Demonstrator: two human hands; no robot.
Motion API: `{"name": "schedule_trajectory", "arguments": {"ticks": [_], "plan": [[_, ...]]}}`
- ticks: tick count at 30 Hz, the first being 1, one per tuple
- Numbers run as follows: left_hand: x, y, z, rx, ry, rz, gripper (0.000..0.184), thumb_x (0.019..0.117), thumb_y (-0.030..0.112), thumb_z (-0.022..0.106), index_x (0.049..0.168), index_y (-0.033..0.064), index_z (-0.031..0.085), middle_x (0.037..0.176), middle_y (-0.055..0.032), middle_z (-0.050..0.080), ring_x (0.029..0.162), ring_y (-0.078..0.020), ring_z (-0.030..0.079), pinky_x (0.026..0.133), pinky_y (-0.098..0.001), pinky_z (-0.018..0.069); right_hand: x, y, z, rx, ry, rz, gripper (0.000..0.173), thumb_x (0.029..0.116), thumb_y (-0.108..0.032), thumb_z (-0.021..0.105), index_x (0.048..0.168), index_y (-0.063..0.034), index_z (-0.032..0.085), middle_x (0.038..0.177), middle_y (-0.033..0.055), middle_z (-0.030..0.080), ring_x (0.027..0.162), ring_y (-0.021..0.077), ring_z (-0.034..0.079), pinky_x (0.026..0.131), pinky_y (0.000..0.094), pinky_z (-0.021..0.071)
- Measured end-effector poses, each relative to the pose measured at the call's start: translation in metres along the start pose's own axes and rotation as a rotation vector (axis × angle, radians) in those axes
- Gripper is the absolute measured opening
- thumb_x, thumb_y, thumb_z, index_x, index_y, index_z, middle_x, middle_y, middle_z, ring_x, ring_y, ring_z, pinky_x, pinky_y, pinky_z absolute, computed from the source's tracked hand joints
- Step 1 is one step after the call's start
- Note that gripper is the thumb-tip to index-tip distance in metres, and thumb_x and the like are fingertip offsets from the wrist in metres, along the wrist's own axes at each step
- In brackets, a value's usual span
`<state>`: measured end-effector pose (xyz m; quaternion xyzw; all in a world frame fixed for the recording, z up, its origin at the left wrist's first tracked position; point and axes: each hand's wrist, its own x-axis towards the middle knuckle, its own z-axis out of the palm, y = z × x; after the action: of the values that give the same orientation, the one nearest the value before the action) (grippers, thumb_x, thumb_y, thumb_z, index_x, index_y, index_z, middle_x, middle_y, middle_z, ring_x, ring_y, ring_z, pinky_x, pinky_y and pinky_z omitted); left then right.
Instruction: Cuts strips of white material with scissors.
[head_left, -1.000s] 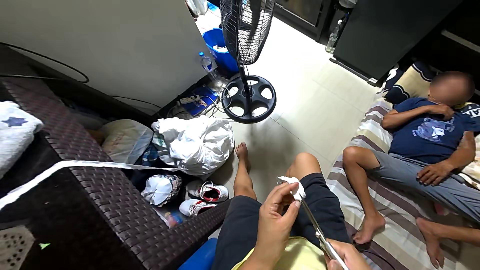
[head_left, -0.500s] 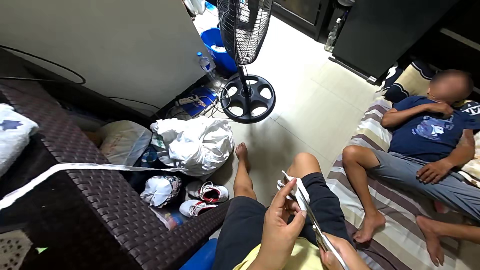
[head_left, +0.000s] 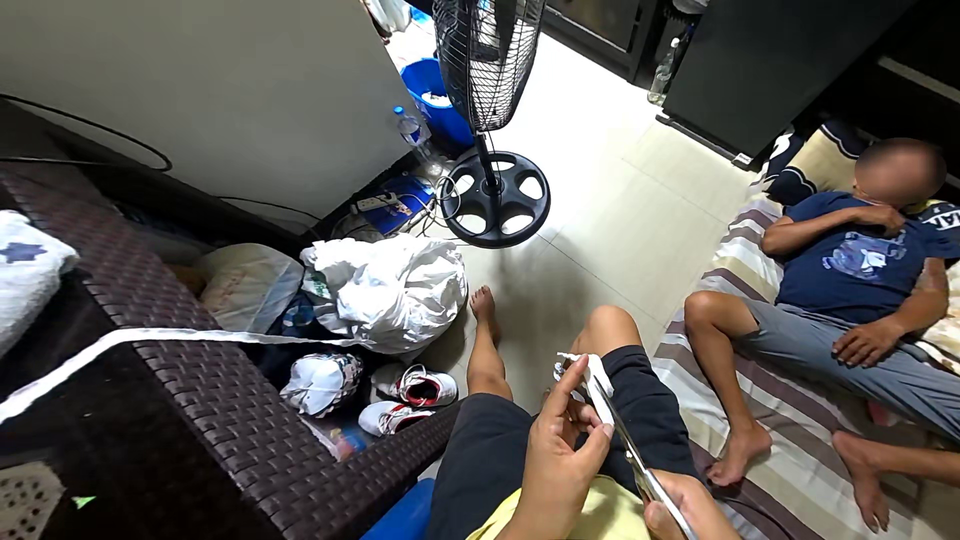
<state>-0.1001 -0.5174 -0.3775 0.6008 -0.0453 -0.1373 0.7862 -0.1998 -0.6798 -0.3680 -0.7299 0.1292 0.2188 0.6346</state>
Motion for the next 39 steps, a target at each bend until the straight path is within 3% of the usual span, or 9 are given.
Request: {"name": "schedule_trajectory", "arguments": {"ticks": [19,22,26,30,36,39], "plan": [[-0.001,-0.001,-0.003,-0.027,-0.024,-0.042,0.079,0.0789,-0.012,0.065,0.152,-0.0091,0.034,0.138,-0.0092,0.055,0.083,-0.0021,0.064,0.074,-0.0185,0.0567,-0.002,0.002,0.002,0.039,0.038,0.031,0.054,0.0907,-0.058,0.065,0.070,-0.0085,0.060,0.057,-0.0116,0.047,0.051,-0.0055,0.044,0.049,0.0167,0.0361],[0.002,0.000,-0.006,0.011,0.001,-0.040,0.064,0.0833,-0.007,0.062,0.145,-0.0079,0.046,0.129,-0.0074,0.062,0.085,-0.0034,0.065,0.075,-0.0191,0.0561,-0.004,-0.003,0.002,0.035,0.034,0.047,0.048,0.0925,-0.049,0.067,0.073,-0.0056,0.061,0.058,-0.0110,0.047,0.052,-0.0058,0.043,0.050,0.0161,0.0359],[0.009,0.003,-0.008,0.023,0.110,-0.022,0.034,0.0899,-0.002,0.060,0.123,-0.0045,0.067,0.111,-0.0047,0.071,0.096,-0.0076,0.068,0.086,-0.0225,0.0568,-0.007,-0.002,0.002,-0.025,0.033,0.033,0.050,0.0919,-0.049,0.068,0.071,-0.0039,0.061,0.058,-0.0099,0.046,0.052,-0.0055,0.041,0.050,0.0169,0.0333],[0.014,0.009,-0.009,0.009,0.143,-0.046,0.027,0.0870,-0.005,0.064,0.112,-0.0023,0.074,0.106,-0.0051,0.073,0.095,-0.0083,0.070,0.086,-0.0217,0.0576,-0.009,-0.002,0.001,-0.053,0.020,0.033,0.048,0.0926,-0.045,0.069,0.072,-0.0018,0.061,0.058,-0.0085,0.046,0.052,-0.0045,0.040,0.050,0.0179,0.0331],[0.019,0.018,-0.016,-0.068,0.024,-0.220,0.043,0.0869,-0.010,0.057,0.128,-0.0035,0.066,0.122,-0.0082,0.070,0.093,-0.0083,0.068,0.085,-0.0224,0.0559,-0.010,-0.004,0.001,-0.053,0.011,0.032,0.048,0.0928,-0.044,0.069,0.072,-0.0010,0.061,0.058,-0.0078,0.047,0.053,-0.0040,0.041,0.051,0.0185,0.0333],[0.017,0.017,-0.016,-0.053,0.032,-0.186,0.048,0.0859,-0.010,0.059,0.133,-0.0038,0.063,0.127,-0.0090,0.068,0.091,-0.0075,0.067,0.083,-0.0210,0.0558,-0.010,-0.002,0.001,-0.037,0.000,0.013,0.051,0.0928,-0.048,0.067,0.073,-0.0013,0.062,0.059,-0.0083,0.048,0.054,-0.0048,0.042,0.051,0.0181,0.0339]]}}
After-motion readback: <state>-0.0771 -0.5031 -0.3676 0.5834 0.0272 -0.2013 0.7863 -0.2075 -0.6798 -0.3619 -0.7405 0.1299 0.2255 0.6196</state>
